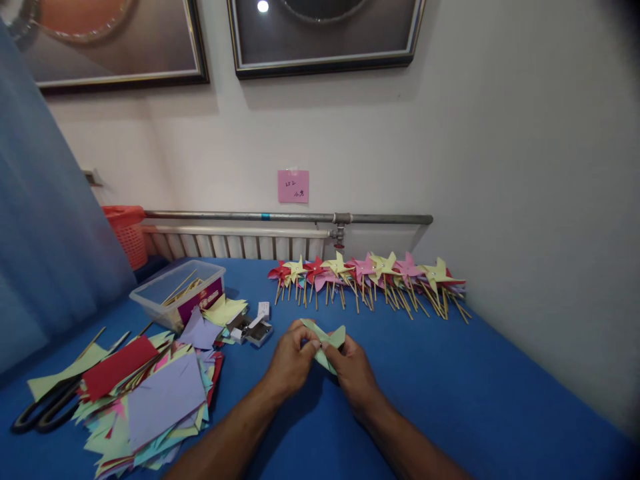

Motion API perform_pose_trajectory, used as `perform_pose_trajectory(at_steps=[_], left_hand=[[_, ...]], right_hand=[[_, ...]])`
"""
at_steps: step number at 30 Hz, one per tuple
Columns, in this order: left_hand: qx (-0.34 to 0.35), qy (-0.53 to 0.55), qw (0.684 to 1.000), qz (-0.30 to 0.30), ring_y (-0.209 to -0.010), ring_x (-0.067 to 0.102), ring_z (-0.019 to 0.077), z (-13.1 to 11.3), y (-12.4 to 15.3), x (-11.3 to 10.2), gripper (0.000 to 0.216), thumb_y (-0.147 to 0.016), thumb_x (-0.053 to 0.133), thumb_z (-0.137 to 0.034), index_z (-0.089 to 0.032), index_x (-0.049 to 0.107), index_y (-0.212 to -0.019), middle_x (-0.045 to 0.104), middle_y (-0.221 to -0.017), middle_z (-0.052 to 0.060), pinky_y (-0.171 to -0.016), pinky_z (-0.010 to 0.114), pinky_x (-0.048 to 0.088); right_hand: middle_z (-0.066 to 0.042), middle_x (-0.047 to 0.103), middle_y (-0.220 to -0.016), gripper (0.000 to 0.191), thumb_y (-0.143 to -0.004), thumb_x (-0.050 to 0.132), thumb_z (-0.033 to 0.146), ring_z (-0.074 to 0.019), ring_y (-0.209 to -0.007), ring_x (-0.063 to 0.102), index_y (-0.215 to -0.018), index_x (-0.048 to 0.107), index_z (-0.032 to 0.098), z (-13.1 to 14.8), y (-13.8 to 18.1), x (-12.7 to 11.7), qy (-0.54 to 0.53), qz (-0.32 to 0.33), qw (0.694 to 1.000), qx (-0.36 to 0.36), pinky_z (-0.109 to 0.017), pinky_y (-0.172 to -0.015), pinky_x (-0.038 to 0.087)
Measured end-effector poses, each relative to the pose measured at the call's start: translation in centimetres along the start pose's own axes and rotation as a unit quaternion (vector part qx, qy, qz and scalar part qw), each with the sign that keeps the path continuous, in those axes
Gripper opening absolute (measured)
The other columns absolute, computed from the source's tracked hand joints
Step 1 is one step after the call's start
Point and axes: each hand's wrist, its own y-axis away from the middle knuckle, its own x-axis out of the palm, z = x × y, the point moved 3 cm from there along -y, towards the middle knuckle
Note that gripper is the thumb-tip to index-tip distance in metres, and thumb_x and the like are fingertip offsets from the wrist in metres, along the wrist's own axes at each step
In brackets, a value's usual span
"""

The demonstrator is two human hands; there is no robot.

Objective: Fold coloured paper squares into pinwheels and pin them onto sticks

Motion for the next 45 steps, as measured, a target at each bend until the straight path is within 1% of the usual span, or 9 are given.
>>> perform_pose_trajectory(at_steps=[2, 4, 7, 13, 23, 28, 32, 39, 45], left_hand=[[-0.014, 0.007, 1.000, -0.004, -0.094, 0.063, 0.0179, 0.1, 0.0, 0.0, 0.015, -0.085, 0.054, -0.019, -0.019, 0.059, -0.071, 0.067, -0.097, 0.005, -0.084, 0.027, 0.049], [-0.039, 0.011, 0.999, -0.004, -0.076, 0.059, 0.0152, 0.2, 0.1, 0.1, 0.014, -0.085, 0.055, -0.022, -0.019, 0.058, -0.072, 0.063, -0.080, 0.001, -0.070, 0.025, 0.045], [-0.064, 0.011, 0.998, -0.008, -0.063, 0.052, 0.0127, 0.4, 0.3, 0.2, 0.014, -0.085, 0.054, -0.025, -0.019, 0.057, -0.073, 0.056, -0.065, -0.003, -0.060, 0.024, 0.038], [-0.059, -0.006, 0.998, -0.037, -0.063, 0.051, 0.0124, 0.0, 0.5, 0.2, 0.013, -0.084, 0.054, -0.024, -0.019, 0.058, -0.073, 0.057, -0.064, -0.004, -0.060, 0.024, 0.036], [-0.055, -0.003, 0.998, -0.031, -0.062, 0.051, 0.0121, -0.3, 0.5, 0.2, 0.012, -0.084, 0.055, -0.022, -0.019, 0.057, -0.072, 0.057, -0.064, -0.004, -0.059, 0.024, 0.035], [-0.064, 0.003, 0.998, -0.025, -0.061, 0.049, 0.0119, -0.2, 0.5, 0.1, 0.012, -0.084, 0.054, -0.021, -0.019, 0.056, -0.072, 0.055, -0.063, -0.004, -0.059, 0.024, 0.035], [-0.067, 0.007, 0.997, -0.021, -0.059, 0.047, 0.0117, 0.0, 0.5, 0.1, 0.011, -0.083, 0.054, -0.021, -0.019, 0.055, -0.073, 0.052, -0.061, -0.005, -0.056, 0.024, 0.032], [-0.054, 0.016, 0.998, -0.026, -0.060, 0.046, 0.0118, 0.1, 0.6, 0.2, 0.011, -0.083, 0.053, -0.022, -0.019, 0.054, -0.073, 0.052, -0.061, -0.005, -0.058, 0.024, 0.033], [-0.051, 0.011, 0.998, -0.028, -0.060, 0.046, 0.0125, 0.2, 0.5, 0.1, 0.012, -0.083, 0.053, -0.023, -0.019, 0.054, -0.071, 0.052, -0.061, -0.004, -0.059, 0.025, 0.033]], right_hand=[[0.001, 0.066, -0.073, 0.032, -0.073, 0.073, 0.044, -0.0162, -0.065, 0.055, -0.090, 0.067, 0.018, -0.1, 0.0, 0.0, 0.003, 0.007, 1.000, 0.000, -0.027, -0.062, 0.044], [0.001, 0.066, -0.072, 0.032, -0.074, 0.073, 0.045, -0.0161, -0.064, 0.055, -0.089, 0.067, 0.018, -0.1, 0.0, 0.0, 0.005, 0.013, 1.000, 0.003, -0.026, -0.062, 0.043], [0.000, 0.067, -0.074, 0.031, -0.074, 0.073, 0.044, -0.0162, -0.065, 0.055, -0.090, 0.069, 0.017, 0.1, 0.1, 0.1, 0.000, 0.020, 1.000, 0.004, -0.026, -0.061, 0.043], [-0.002, 0.069, -0.076, 0.034, -0.072, 0.076, 0.044, -0.0173, -0.067, 0.057, -0.091, 0.070, 0.017, 0.4, 0.2, 0.2, -0.026, 0.021, 0.999, 0.012, -0.026, -0.062, 0.045], [-0.002, 0.068, -0.074, 0.032, -0.068, 0.078, 0.043, -0.0186, -0.067, 0.059, -0.087, 0.069, 0.018, 0.9, 0.4, 0.2, -0.009, -0.013, 1.000, 0.011, -0.028, -0.064, 0.045], [-0.001, 0.067, -0.073, 0.030, -0.069, 0.077, 0.040, -0.0174, -0.065, 0.058, -0.088, 0.070, 0.018, 0.6, 0.3, 0.2, -0.023, 0.002, 1.000, 0.020, -0.027, -0.062, 0.044], [0.001, 0.064, -0.069, 0.026, -0.069, 0.077, 0.039, -0.0156, -0.061, 0.054, -0.083, 0.068, 0.019, 0.8, 0.3, 0.3, -0.025, 0.013, 1.000, 0.015, -0.026, -0.059, 0.042], [0.005, 0.056, -0.062, 0.026, -0.069, 0.077, 0.040, -0.0129, -0.057, 0.047, -0.077, 0.063, 0.020, 1.3, 0.6, 0.6, -0.020, 0.020, 1.000, 0.006, -0.025, -0.056, 0.039], [0.005, 0.055, -0.062, 0.025, -0.071, 0.075, 0.040, -0.0124, -0.057, 0.045, -0.073, 0.060, 0.020, 1.1, 0.6, 0.4, -0.004, 0.023, 1.000, 0.006, -0.024, -0.055, 0.037]])
